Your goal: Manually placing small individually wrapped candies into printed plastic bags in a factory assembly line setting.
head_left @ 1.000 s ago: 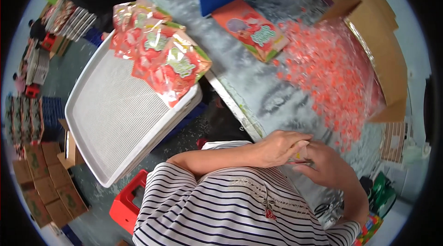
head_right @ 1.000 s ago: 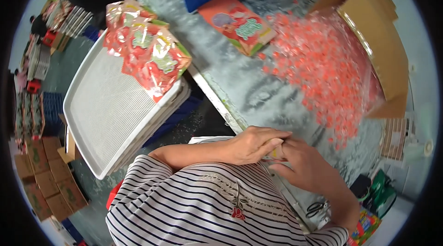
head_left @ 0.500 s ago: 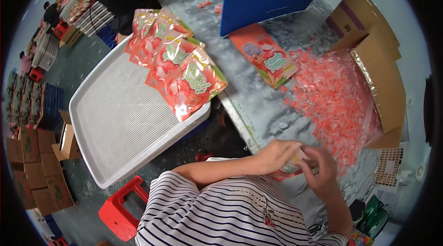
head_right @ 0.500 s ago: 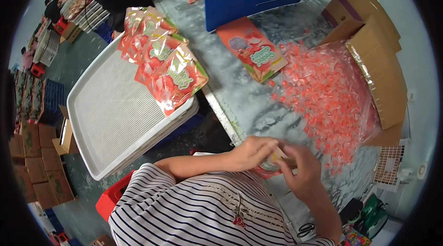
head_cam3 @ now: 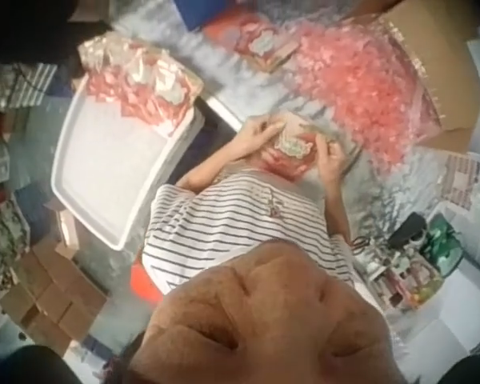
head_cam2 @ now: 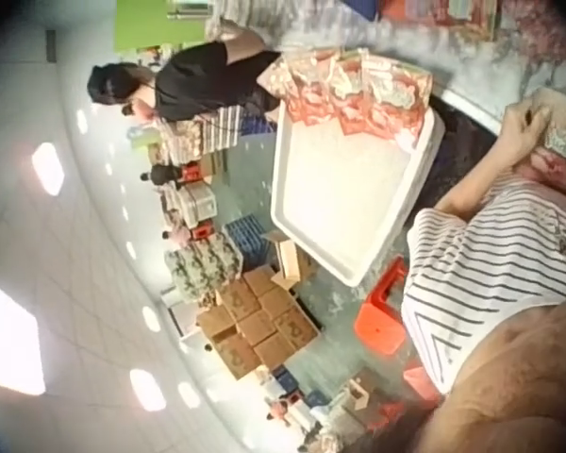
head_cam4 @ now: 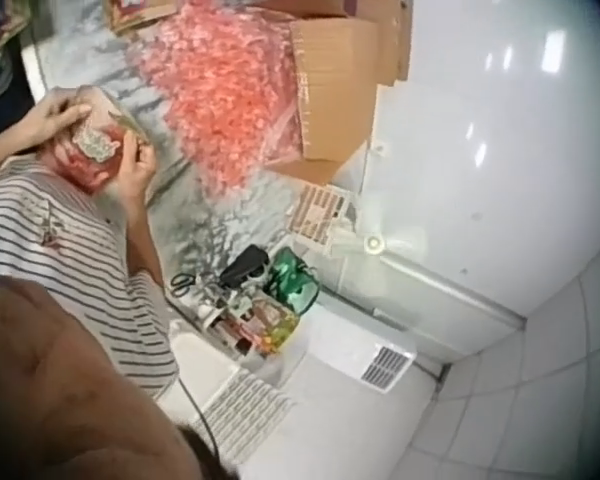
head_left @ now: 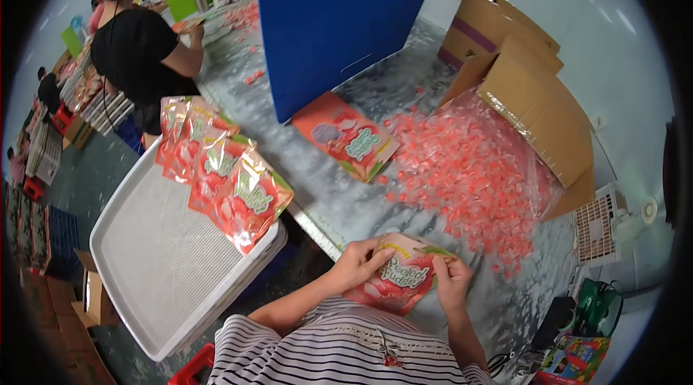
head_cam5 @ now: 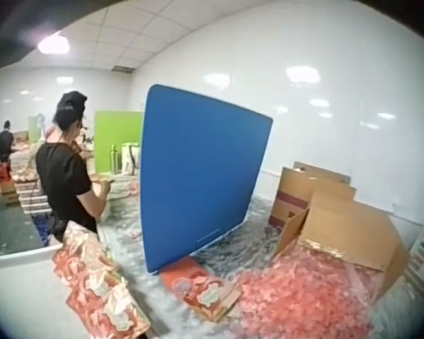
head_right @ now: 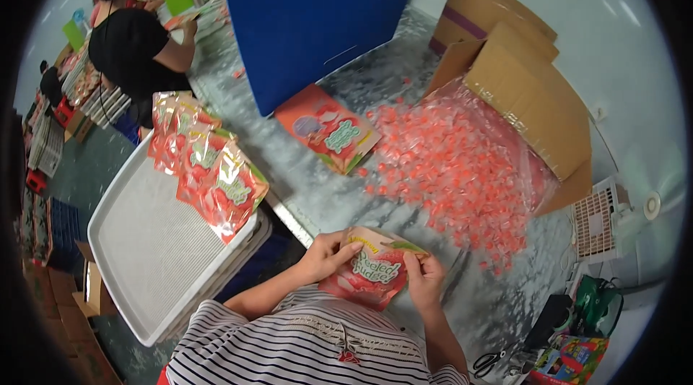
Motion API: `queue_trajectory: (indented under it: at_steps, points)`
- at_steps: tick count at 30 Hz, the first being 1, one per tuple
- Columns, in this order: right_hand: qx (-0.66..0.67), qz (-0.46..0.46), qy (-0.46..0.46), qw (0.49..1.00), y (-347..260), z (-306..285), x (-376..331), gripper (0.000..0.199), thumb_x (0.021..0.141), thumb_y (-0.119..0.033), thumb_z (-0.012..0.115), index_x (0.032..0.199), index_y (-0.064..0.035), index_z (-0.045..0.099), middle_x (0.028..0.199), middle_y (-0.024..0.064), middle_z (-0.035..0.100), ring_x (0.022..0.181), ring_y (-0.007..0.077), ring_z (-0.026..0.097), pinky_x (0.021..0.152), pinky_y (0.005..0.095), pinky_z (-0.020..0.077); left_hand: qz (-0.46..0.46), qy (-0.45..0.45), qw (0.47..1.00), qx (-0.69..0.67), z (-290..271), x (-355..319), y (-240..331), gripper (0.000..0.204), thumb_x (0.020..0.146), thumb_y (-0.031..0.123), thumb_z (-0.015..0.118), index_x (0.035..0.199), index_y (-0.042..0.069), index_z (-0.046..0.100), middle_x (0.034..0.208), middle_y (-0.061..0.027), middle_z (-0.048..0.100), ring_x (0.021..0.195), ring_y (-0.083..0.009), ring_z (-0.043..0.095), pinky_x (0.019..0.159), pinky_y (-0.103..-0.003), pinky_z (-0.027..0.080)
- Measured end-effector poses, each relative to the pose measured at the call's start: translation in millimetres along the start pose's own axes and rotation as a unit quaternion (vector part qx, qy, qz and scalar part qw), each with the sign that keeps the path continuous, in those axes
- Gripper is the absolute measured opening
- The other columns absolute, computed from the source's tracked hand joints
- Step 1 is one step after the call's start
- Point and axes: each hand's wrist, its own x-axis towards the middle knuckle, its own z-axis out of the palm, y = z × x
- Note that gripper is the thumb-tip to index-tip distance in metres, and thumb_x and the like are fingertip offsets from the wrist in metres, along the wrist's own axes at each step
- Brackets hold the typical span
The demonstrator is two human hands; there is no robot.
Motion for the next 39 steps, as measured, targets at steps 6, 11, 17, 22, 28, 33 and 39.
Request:
queue_trajectory:
  at_steps: [6, 11, 17, 22, 28, 33, 39]
  points:
    - [0.042, -0.036, -0.016, 0.998, 4, 0, 0, 0.009, 0.088, -0.005, 0.065, 0.083, 0.0020, 0.066, 0.073, -0.0033, 0.062, 0.066, 0.0018, 0.051, 0.058, 0.0197, 0.0422, 0.086, 0.054, 0.995, 0.005, 3, 10, -15, 0.026, 0.094, 0.017, 0.063, 0.077, -0.002, 0.057, 0.076, -0.0014, 0.053, 0.070, -0.0079, 0.044, 0.061, -0.025, 0.039]
    - [-0.001, -0.070, -0.016, 0.997, 9, -5, -1, 0.010, 0.088, -0.006, 0.066, 0.082, 0.0025, 0.065, 0.072, -0.0026, 0.062, 0.064, 0.0026, 0.050, 0.056, 0.0208, 0.0421, 0.107, 0.053, 0.992, 0.027, 2, 8, -6, 0.028, 0.093, 0.011, 0.061, 0.070, -0.003, 0.054, 0.071, 0.0006, 0.053, 0.067, -0.0071, 0.044, 0.060, -0.024, 0.038]
    - [0.106, -0.004, -0.028, 0.994, 22, -8, -1, 0.012, 0.090, -0.008, 0.065, 0.094, 0.0010, 0.070, 0.075, -0.0046, 0.064, 0.064, 0.0020, 0.050, 0.056, 0.0199, 0.0422, 0.011, 0.005, 0.997, -0.079, 5, 13, -29, 0.016, 0.093, 0.012, 0.062, 0.085, -0.002, 0.062, 0.079, -0.0005, 0.060, 0.072, -0.0065, 0.049, 0.064, -0.024, 0.041]
    - [0.115, 0.020, -0.108, 0.987, 13, -5, 2, 0.014, 0.090, -0.008, 0.064, 0.095, 0.0036, 0.069, 0.083, 0.0007, 0.068, 0.075, 0.0057, 0.058, 0.066, 0.0226, 0.0478, 0.011, -0.043, 0.997, -0.061, 13, 11, -10, 0.018, 0.092, 0.014, 0.064, 0.092, -0.004, 0.068, 0.070, 0.0015, 0.060, 0.068, -0.0060, 0.049, 0.068, -0.027, 0.043]
    - [0.058, -0.029, -0.108, 0.992, -20, 1, -5, 0.016, 0.086, -0.006, 0.067, 0.098, 0.0043, 0.069, 0.085, 0.0017, 0.070, 0.074, 0.0069, 0.061, 0.066, 0.0230, 0.0508, 0.036, -0.024, 0.994, -0.098, 16, 3, -10, 0.018, 0.090, 0.012, 0.065, 0.088, -0.006, 0.070, 0.085, -0.0083, 0.070, 0.079, -0.0086, 0.056, 0.081, -0.028, 0.047]
    - [0.020, -0.028, -0.129, 0.991, -27, 13, 0, 0.017, 0.088, -0.004, 0.065, 0.100, 0.0054, 0.069, 0.087, 0.0046, 0.071, 0.077, 0.0079, 0.063, 0.069, 0.0240, 0.0523, 0.073, -0.010, 0.988, -0.136, 2, -1, -11, 0.020, 0.092, 0.015, 0.064, 0.094, -0.004, 0.070, 0.070, -0.0002, 0.064, 0.072, -0.0050, 0.052, 0.068, -0.025, 0.046]
    - [0.049, 0.002, -0.167, 0.985, -42, 39, 13, 0.019, 0.088, -0.005, 0.066, 0.104, 0.0051, 0.068, 0.089, 0.0049, 0.071, 0.078, 0.0071, 0.063, 0.069, 0.0227, 0.0522, 0.050, 0.025, 0.989, -0.140, -37, -13, -5, 0.030, 0.094, 0.023, 0.063, 0.075, 0.001, 0.060, 0.069, 0.0054, 0.055, 0.065, -0.0018, 0.044, 0.057, -0.022, 0.040]
